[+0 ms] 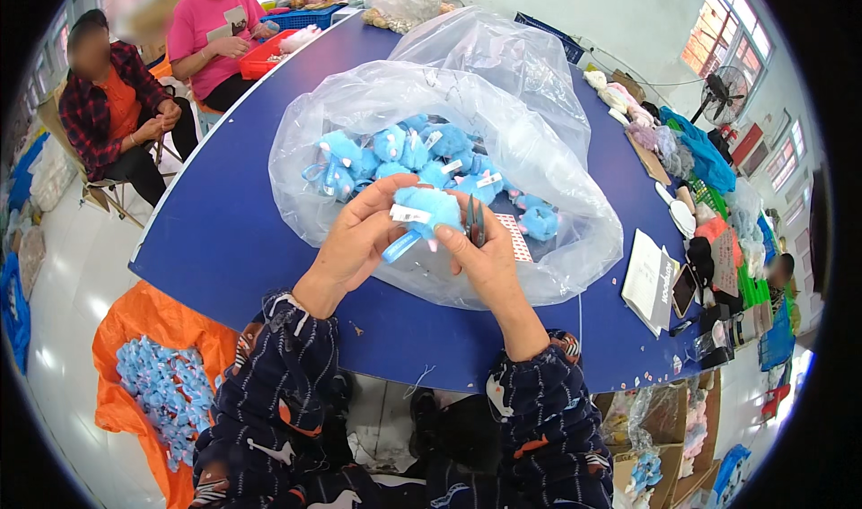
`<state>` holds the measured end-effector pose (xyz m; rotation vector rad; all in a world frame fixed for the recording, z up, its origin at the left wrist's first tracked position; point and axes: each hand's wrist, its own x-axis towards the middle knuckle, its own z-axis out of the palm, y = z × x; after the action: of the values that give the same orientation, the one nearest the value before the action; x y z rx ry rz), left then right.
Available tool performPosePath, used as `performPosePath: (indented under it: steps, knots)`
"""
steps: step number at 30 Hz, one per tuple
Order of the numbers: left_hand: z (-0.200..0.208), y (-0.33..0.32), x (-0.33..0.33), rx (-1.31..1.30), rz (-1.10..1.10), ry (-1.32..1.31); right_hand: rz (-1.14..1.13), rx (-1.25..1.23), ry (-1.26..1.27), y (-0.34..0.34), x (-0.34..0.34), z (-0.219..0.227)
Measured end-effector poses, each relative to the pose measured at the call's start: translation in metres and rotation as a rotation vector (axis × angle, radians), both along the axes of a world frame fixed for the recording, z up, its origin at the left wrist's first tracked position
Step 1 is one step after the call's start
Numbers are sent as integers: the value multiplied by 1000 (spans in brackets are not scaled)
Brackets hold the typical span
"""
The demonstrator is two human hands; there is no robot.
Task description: The person trims loose threads from small blue plush toys using scissors and then applies small stickers to each toy. The finished items are placed into a plastic bag on the table.
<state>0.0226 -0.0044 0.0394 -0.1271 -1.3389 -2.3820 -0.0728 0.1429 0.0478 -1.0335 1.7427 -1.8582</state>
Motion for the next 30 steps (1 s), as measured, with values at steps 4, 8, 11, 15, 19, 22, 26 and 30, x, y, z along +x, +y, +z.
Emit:
performPosePath:
  steps: [4, 8, 11, 15, 19, 22, 26, 30]
  knots:
    - [0, 6, 0, -62, -19, 24, 53, -96, -314, 2, -3, 0]
    - [-7, 7, -1, -351, 127, 3, 48, -47, -431, 0, 1, 1]
    - [-11, 6, -5, -354, 208, -90, -59, 53, -284, -2, 1, -2]
    - [-17, 2, -9, -365, 288, -195, -174, 89, 238, -3, 2, -8]
    - [-22, 6, -11, -370, 307, -6, -195, 128, 309, -2, 6, -5]
    - [-23, 7, -5, -360, 245, -25, -216, 13, 214, -5, 7, -11]
    - [-16, 9, -6, -321, 155, -81, -281, 14, 236, 0, 7, -8]
    - [-16, -9, -1, -424, 150, -86, -279, -41, 99, -2, 7, -10]
